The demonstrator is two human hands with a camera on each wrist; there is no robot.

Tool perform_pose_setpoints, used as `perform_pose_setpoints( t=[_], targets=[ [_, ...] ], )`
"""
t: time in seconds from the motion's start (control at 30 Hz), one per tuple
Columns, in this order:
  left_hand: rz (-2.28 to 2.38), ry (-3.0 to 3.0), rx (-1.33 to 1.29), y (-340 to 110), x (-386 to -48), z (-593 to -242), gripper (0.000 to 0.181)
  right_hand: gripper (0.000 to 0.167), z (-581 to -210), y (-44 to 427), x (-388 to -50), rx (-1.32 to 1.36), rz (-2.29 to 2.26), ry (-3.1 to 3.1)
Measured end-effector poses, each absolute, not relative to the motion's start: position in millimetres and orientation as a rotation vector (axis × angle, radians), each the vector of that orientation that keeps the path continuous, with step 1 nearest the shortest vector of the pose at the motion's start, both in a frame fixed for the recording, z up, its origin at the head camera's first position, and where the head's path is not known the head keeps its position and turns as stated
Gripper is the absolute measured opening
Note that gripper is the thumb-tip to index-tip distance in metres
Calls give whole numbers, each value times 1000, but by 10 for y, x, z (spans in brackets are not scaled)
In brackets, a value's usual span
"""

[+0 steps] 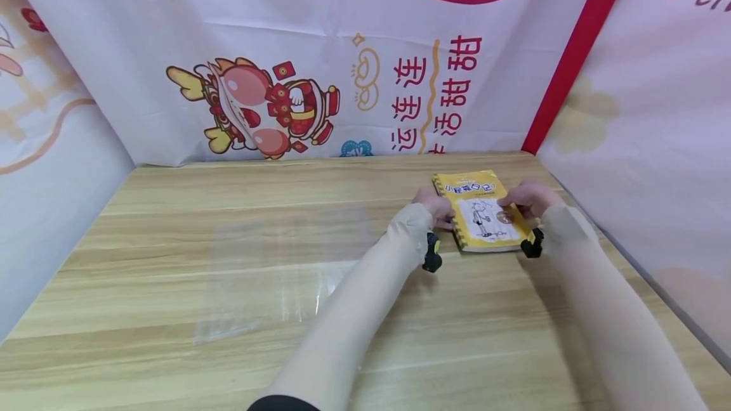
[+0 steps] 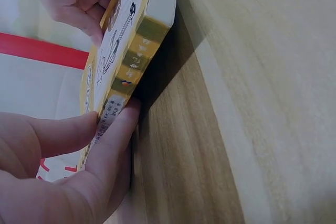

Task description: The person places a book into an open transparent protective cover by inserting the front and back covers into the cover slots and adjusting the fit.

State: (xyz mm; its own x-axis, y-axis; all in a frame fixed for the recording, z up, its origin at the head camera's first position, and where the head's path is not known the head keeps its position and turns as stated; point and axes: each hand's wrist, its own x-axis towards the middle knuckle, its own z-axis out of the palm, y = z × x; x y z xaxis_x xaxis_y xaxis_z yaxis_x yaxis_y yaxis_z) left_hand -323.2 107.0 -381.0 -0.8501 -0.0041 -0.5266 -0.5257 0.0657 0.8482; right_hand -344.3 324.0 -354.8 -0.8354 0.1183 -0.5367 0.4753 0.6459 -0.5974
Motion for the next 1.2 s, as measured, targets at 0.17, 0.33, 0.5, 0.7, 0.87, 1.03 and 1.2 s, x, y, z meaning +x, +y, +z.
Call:
perform_pose_setpoints(
  t=[0.17, 0.33, 0.5, 0.7, 0.87, 1.03, 1.2],
  targets=[
    [1835, 1970, -516, 1049, -3206, -3795, 36, 29, -3544, 3254, -3409, 413, -1116, 2379],
    [1828, 2008, -512, 1012, -3083, -3689, 36, 28, -3573, 3273, -3399, 400, -1158, 2374],
    [1828, 1983, -505, 1021, -3101, -3721, 46, 31, -3606, 3287, -3377, 417, -1193, 2376],
    [1813, 1976, -510, 1040, -3166, -3775, 42, 37, -3603, 3312, -3325, 378, -1233, 2383],
    [1769, 1986, -519, 1050, -3274, -3860, 42, 38, -3587, 3306, -3300, 336, -1255, 2379],
    [1731, 2007, -500, 1000, -3328, -3872, 40, 40, -3590, 3282, -3290, 349, -1254, 2386],
    [1757, 1998, -516, 912, -3199, -3706, 33, 46, -3600, 3262, -3273, 381, -1241, 2373]
  ],
)
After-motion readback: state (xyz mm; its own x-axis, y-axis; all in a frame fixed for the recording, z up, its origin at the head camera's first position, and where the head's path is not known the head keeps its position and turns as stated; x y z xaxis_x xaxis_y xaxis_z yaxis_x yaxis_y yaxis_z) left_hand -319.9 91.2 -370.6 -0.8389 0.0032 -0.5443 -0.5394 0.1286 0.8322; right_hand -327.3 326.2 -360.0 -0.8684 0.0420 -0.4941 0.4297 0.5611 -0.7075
